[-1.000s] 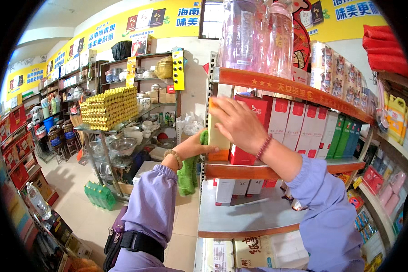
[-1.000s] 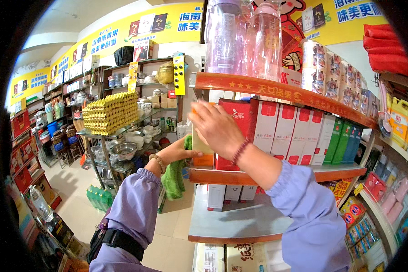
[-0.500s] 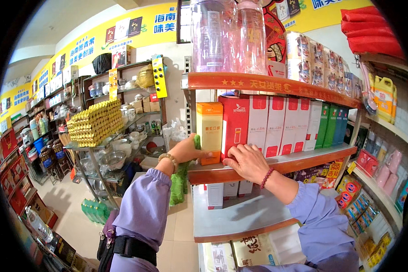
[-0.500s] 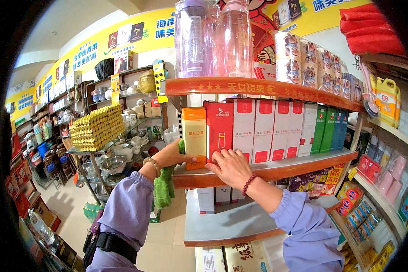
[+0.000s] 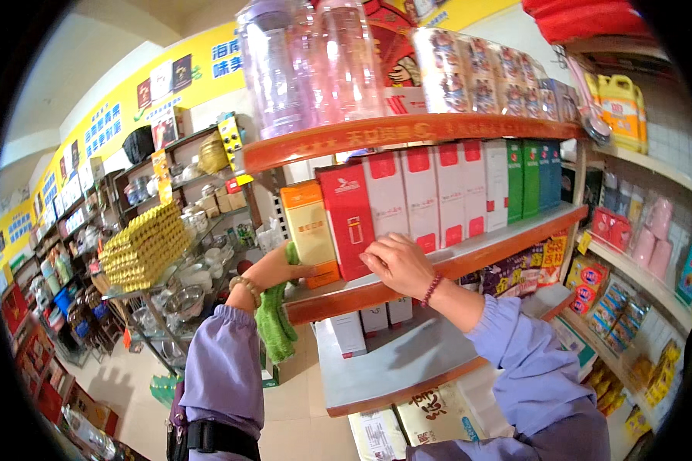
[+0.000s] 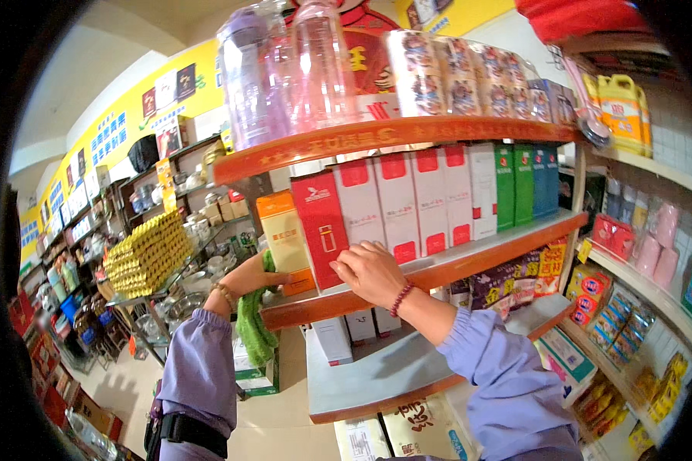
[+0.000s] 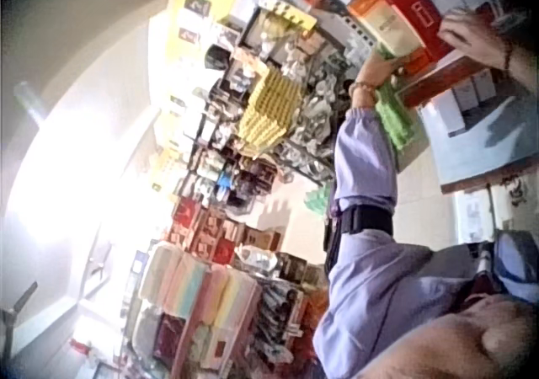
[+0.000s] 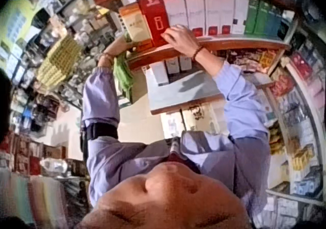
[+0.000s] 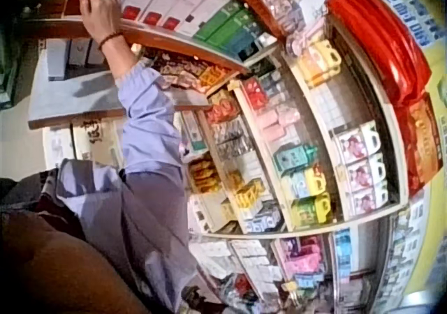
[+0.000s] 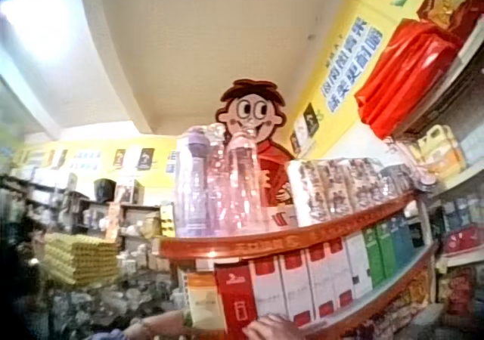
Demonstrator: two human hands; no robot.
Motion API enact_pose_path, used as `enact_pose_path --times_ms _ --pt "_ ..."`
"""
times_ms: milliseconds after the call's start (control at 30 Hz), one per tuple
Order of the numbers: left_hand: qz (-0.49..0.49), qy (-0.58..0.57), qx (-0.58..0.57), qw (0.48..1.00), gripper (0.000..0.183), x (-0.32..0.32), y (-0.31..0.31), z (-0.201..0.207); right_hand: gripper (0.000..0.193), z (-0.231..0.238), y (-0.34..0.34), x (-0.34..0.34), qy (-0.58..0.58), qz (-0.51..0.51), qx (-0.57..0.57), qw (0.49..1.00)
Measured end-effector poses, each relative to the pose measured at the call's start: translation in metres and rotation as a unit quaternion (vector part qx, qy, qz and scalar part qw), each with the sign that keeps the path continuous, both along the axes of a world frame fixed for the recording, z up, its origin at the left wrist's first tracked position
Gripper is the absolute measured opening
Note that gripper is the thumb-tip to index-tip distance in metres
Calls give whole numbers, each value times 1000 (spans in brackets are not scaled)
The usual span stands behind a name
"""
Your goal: The person wipes a store shelf with a green cloth, then rearranges several boxes on the shelf. The person continues wiping the shelf surface and aligning the boxes.
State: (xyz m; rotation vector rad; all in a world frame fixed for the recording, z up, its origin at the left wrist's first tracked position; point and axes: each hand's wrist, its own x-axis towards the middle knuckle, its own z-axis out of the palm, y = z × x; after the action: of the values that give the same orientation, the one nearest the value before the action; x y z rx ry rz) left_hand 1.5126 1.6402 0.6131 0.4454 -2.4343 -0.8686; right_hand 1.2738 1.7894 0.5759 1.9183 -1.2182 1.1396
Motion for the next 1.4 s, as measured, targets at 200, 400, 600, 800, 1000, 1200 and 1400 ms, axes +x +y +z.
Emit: enact_pose_path --times_ms 200,400,600,800,1000,1200,1400 --pt "-38 25 21 999 52 -1 -3 -3 17 -14 -11 1 -56 50 73 994" --pt "-2 -1 46 999 51 -7 -17 -6 14 -15 -14 0 -67 38 131 988" --pt "23 -20 79 996 53 -6 -20 -5 13 -10 -12 1 -71 25 160 984" --pt "112 8 24 993 53 4 4 -8 19 -7 4 -48 -140 92 -10 986" --pt "261 76 -127 954 32 24 22 -15 33 -9 49 -197 -253 -281 -90 921" --pt "320 40 -251 913 37 9 37 -43 55 -13 48 -235 -278 -415 91 862" --pt "336 -10 -244 910 39 4 40 -44 59 -4 45 -231 -309 -417 101 849"
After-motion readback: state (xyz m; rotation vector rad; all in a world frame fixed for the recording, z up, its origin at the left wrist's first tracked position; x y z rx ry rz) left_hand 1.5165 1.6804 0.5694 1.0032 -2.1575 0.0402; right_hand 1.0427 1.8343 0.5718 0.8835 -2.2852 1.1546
